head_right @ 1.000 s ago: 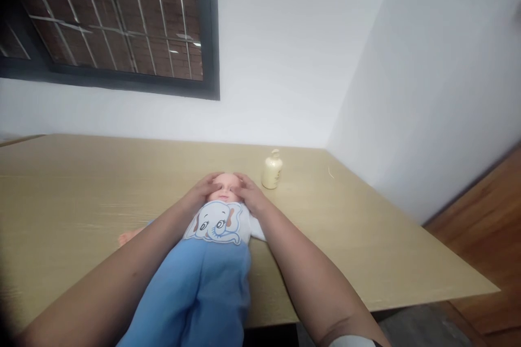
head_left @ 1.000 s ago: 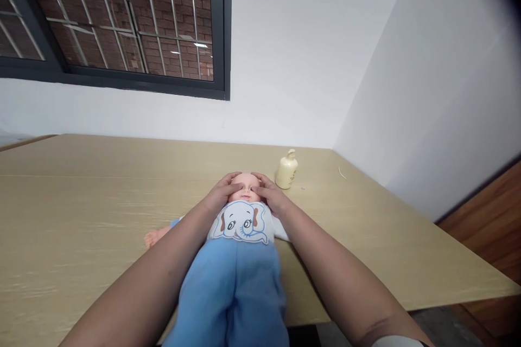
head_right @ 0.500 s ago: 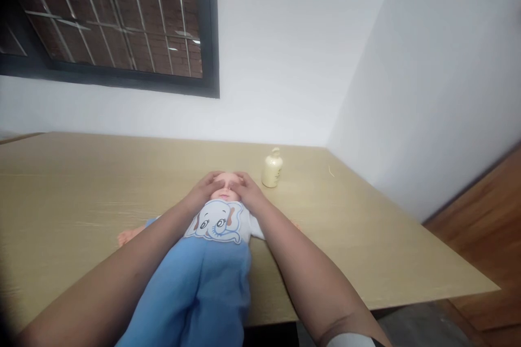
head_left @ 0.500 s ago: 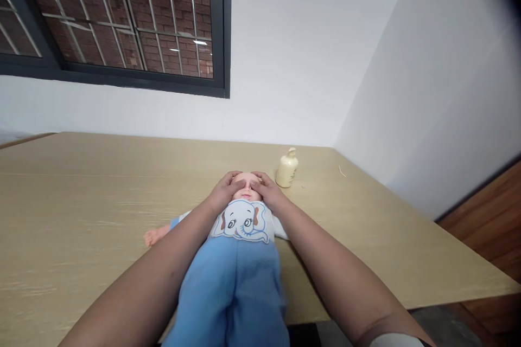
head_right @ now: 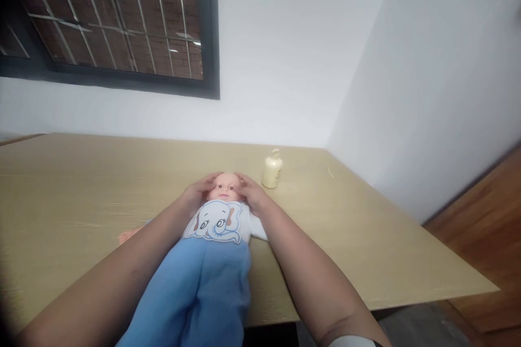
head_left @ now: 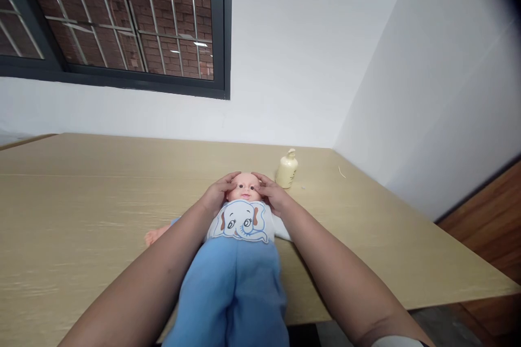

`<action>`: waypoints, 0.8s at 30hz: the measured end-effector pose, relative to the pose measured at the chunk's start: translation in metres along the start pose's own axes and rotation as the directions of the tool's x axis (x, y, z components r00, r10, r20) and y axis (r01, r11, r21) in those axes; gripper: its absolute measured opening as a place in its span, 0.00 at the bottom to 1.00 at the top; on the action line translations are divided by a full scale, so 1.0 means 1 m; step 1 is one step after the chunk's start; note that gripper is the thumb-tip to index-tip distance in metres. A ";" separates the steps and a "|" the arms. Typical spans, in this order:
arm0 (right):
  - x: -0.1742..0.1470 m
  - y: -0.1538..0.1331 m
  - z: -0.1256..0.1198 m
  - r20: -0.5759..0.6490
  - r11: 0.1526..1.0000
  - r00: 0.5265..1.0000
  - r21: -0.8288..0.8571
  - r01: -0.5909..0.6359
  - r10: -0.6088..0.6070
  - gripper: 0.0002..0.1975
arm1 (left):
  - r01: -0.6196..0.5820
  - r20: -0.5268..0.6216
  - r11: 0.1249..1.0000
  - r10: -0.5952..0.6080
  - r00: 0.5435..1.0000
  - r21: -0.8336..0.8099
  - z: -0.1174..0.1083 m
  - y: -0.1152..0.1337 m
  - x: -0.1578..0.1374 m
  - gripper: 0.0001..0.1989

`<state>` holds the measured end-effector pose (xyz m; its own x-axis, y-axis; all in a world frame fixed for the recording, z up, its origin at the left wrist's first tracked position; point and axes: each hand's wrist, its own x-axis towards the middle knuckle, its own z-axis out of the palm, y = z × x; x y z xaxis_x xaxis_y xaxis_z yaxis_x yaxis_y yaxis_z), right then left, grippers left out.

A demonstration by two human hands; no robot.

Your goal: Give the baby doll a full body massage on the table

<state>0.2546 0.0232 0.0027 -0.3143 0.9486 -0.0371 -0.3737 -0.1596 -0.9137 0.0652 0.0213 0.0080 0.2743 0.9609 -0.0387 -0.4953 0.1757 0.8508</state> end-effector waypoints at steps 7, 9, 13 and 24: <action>0.003 0.007 0.001 0.024 0.990 0.998 -0.130 0.060 -0.057 0.34 | -0.074 0.039 0.984 0.069 0.997 0.160 -0.003 -0.007 0.006 0.30; 0.007 0.011 0.000 0.004 0.975 0.996 -0.204 0.090 -0.091 0.32 | -0.093 0.035 0.971 0.088 0.996 0.218 -0.004 -0.009 0.009 0.29; 0.013 0.015 -0.002 -0.027 0.944 0.992 -0.311 0.110 -0.124 0.32 | -0.108 0.027 0.957 0.105 0.994 0.270 -0.006 -0.010 0.013 0.31; 0.014 0.015 -0.002 -0.032 0.922 0.991 -0.371 0.111 -0.133 0.33 | -0.111 -0.003 0.931 0.119 0.993 0.348 -0.007 -0.009 0.017 0.29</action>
<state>0.2458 0.0349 -0.0124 -0.2335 0.9697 0.0713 -0.0553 0.0600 -0.9967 0.0683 0.0372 -0.0040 0.2112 0.9755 0.0615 -0.2043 -0.0175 0.9787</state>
